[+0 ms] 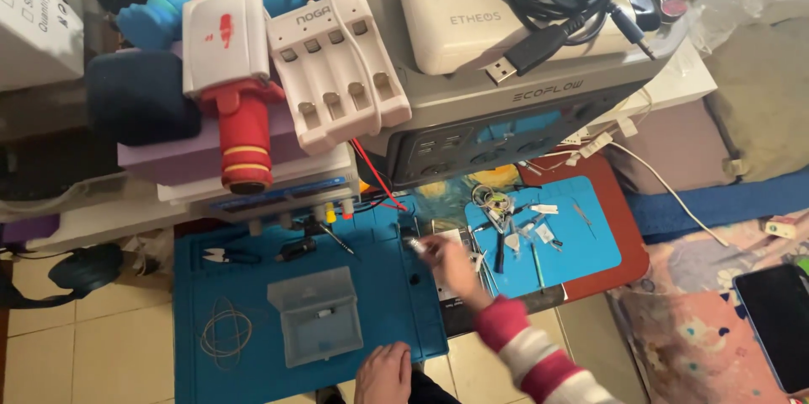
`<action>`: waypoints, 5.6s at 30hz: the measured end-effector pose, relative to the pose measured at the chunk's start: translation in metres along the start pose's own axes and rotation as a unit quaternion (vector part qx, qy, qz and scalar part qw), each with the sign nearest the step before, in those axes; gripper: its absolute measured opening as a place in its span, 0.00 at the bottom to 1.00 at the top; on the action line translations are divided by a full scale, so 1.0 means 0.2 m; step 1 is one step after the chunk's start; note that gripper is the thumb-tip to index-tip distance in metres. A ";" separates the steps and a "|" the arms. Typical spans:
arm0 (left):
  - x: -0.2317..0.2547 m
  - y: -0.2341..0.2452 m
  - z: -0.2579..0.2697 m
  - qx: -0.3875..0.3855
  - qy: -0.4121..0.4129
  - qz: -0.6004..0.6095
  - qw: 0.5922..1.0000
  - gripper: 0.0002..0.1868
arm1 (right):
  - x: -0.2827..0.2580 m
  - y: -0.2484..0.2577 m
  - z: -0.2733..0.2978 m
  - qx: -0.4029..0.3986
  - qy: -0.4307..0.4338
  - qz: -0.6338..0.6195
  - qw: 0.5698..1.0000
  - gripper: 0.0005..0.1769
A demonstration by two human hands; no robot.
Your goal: Repairing and assembling electronic components on a workbench.
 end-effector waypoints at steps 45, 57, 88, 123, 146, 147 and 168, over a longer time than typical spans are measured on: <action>0.13 0.13 0.04 0.080 -0.014 -0.005 0.997 0.07 | 0.19 0.39 0.34 0.037 -0.133 0.158 0.978 0.15; 0.04 0.18 0.15 0.118 -0.036 0.051 0.991 0.06 | 0.10 -0.32 -0.14 -0.205 0.185 0.115 0.954 0.13; 0.36 0.10 -0.06 0.127 -0.089 -0.003 0.988 0.06 | 1.00 0.66 -0.07 0.188 -0.337 0.154 0.910 0.20; -0.09 0.17 0.13 0.081 0.103 0.021 0.991 0.11 | -0.18 -0.62 0.13 -0.028 -0.088 0.137 0.986 0.08; 0.27 0.07 -0.07 0.091 -0.033 0.008 0.995 0.08 | 0.91 0.86 0.24 0.185 -0.427 0.124 0.876 0.22; 0.29 0.06 -0.07 0.084 -0.028 0.008 0.996 0.08 | 0.95 0.85 0.23 0.171 -0.453 0.122 0.867 0.24; 0.37 0.12 -0.04 0.074 -0.012 0.017 0.997 0.09 | 0.23 0.45 0.50 0.003 -0.236 -0.592 0.771 0.12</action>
Point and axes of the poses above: each hand's wrist, its own z-axis away from the middle knuckle, its own y-axis out of the back of the hand, x = y × z, the point moved 6 cm from there along -z, towards the middle knuckle, and after that the axes turned 7 degrees about -x, right-handed, at the moved point
